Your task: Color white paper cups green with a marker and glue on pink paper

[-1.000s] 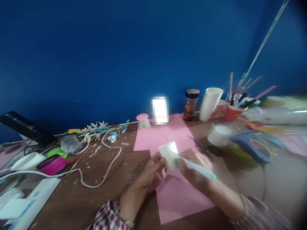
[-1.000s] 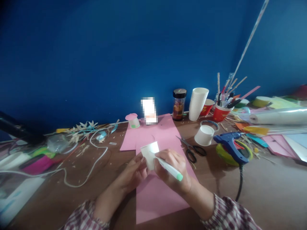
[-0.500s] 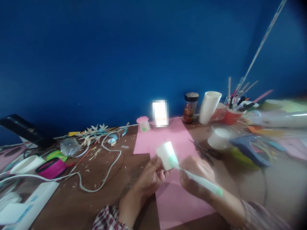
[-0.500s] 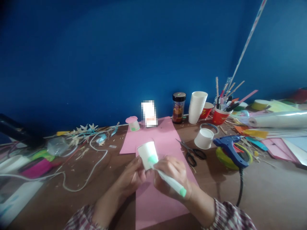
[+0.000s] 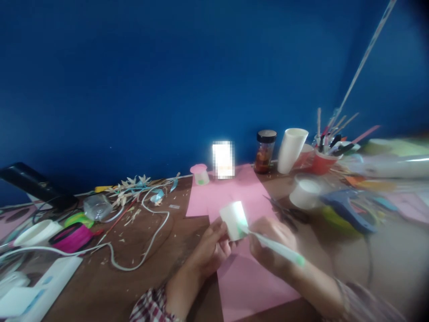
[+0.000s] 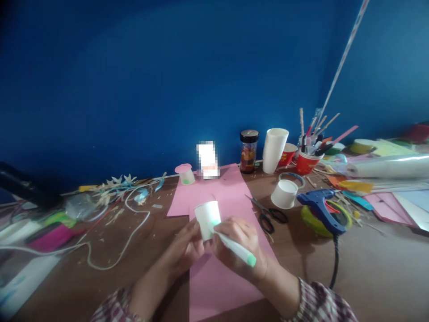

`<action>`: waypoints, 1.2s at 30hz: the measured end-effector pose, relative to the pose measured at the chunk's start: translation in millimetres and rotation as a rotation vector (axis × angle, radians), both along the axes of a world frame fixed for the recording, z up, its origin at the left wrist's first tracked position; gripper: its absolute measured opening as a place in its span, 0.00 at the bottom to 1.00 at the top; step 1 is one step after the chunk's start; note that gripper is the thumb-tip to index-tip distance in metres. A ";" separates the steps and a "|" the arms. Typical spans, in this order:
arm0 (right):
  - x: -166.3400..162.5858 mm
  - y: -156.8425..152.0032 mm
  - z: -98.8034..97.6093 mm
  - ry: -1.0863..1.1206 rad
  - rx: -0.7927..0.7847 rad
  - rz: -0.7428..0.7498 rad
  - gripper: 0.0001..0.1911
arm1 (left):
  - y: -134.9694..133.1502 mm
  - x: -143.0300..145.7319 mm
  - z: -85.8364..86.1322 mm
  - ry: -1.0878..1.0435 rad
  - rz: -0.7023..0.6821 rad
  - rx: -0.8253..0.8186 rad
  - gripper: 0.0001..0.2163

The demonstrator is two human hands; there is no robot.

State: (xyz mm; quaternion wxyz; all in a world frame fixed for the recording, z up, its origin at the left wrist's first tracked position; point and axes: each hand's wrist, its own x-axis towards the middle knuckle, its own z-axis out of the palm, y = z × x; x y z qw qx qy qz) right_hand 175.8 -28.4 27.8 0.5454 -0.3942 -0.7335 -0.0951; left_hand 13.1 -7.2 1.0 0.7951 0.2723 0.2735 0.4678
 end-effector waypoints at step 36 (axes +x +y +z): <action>5.9 5.4 -7.1 0.072 -0.153 -0.052 0.06 | -2.4 0.1 -0.1 0.076 -0.019 0.006 0.16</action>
